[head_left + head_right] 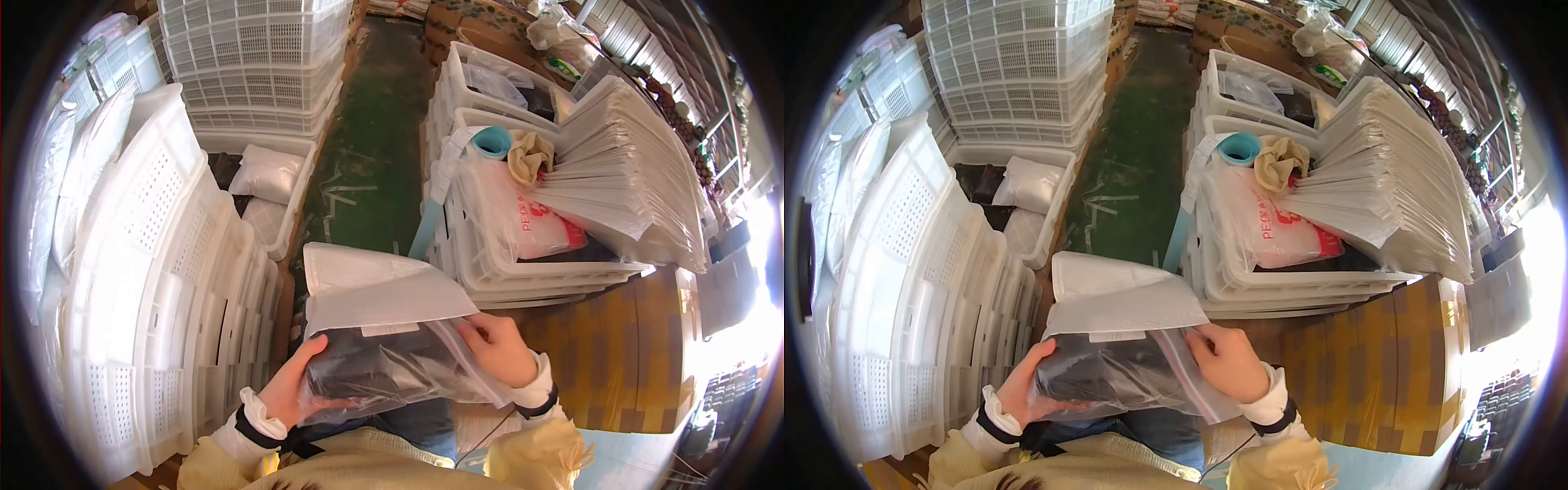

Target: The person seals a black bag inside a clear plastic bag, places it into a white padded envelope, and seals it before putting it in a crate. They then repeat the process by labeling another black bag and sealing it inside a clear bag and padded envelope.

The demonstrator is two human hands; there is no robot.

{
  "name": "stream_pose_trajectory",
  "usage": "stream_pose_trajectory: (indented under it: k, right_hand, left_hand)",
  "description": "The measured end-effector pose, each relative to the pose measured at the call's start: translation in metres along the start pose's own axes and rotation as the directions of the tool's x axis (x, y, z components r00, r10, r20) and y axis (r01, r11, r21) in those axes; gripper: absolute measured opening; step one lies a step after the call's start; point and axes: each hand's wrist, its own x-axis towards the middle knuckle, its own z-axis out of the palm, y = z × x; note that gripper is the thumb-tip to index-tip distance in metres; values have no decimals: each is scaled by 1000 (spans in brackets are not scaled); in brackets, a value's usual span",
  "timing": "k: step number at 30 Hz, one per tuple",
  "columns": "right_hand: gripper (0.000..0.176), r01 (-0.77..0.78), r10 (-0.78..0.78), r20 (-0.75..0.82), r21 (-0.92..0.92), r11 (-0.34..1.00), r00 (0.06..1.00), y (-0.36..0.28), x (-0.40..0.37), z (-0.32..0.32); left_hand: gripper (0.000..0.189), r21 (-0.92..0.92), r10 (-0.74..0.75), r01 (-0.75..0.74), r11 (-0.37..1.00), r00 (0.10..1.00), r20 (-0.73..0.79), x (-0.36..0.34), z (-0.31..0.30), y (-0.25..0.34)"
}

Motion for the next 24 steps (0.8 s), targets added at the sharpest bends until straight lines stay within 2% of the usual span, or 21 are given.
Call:
stream_pose_trajectory:
  k: [1, 4, 5, 6, 7, 8, 9, 10, 11, 12, 15, 18, 19, 21, 23, 24]
  right_hand:
    - [15, -3, 3, -1, -26, 1000, 1000, -3, -1, -3]
    - [12, -31, 31, 0, 10, 999, 1000, -4, -7, 1]
    - [11, 28, -28, -17, 2, 1000, 999, 2, -10, 5]
    - [11, 88, -88, -36, -6, 996, 995, 13, -12, 9]
    - [12, 144, -145, -56, -12, 989, 988, 25, -16, 15]
    - [15, 187, -188, -58, -16, 982, 981, 37, -23, 21]
    - [17, 210, -212, -66, -38, 977, 975, 45, -31, 28]
    - [18, 233, -237, -74, -61, 971, 969, 52, -41, 34]
    - [19, 253, -260, -82, -86, 964, 962, 57, -49, 39]
    - [21, 218, -222, -75, -57, 974, 972, 57, -56, 42]
    - [24, 199, -199, -218, -21, 980, 955, 50, -64, 45]
    - [25, 210, -205, -142, 16, 978, 968, 29, -47, 18]
    - [25, 236, -228, -124, 50, 970, 966, 23, -36, 11]
    - [26, 291, -283, -85, 115, 950, 955, 11, -15, -4]
    - [26, 254, -254, -8, 104, 962, 967, -1, 5, -15]
    - [26, 235, -239, 29, 98, 967, 971, -5, 12, -19]
  left_hand:
    - [48, -40, -40, 43, 998, 996, 76, -3, -1, 1]
    - [52, 213, 226, -229, 950, 973, 39, -1, -20, -17]
    - [54, 284, 306, -303, 910, 951, 34, 3, -35, -25]
    - [55, 335, 371, -360, 870, 928, 33, 30, -77, -37]
    - [54, 627, 503, -485, 610, 848, 167, 37, -95, -48]
    - [54, 811, 614, -531, 247, 733, 293, 43, -113, -59]
    - [44, 726, 672, -509, 462, 735, 88, 43, -87, -61]
    - [37, 567, 699, -529, 631, 704, -122, 43, -62, -63]
    - [35, 288, 633, -564, 774, 685, -359, 49, -57, -64]
    - [32, 291, 619, -547, 785, 701, -355, 50, -57, -63]
    - [28, 312, 556, -468, 827, 766, -323, 44, -56, -56]
    - [23, 391, 493, -384, 837, 839, -232, 27, -48, -35]
    - [20, 576, 561, -379, 724, 810, -172, 26, -52, -26]
    - [19, 575, 558, -369, 730, 808, -190, 26, -44, -7]
    - [18, 729, 627, -400, 556, 777, -52, 19, -24, 12]
    - [19, 630, 573, -396, 668, 814, -94, 19, -17, 22]
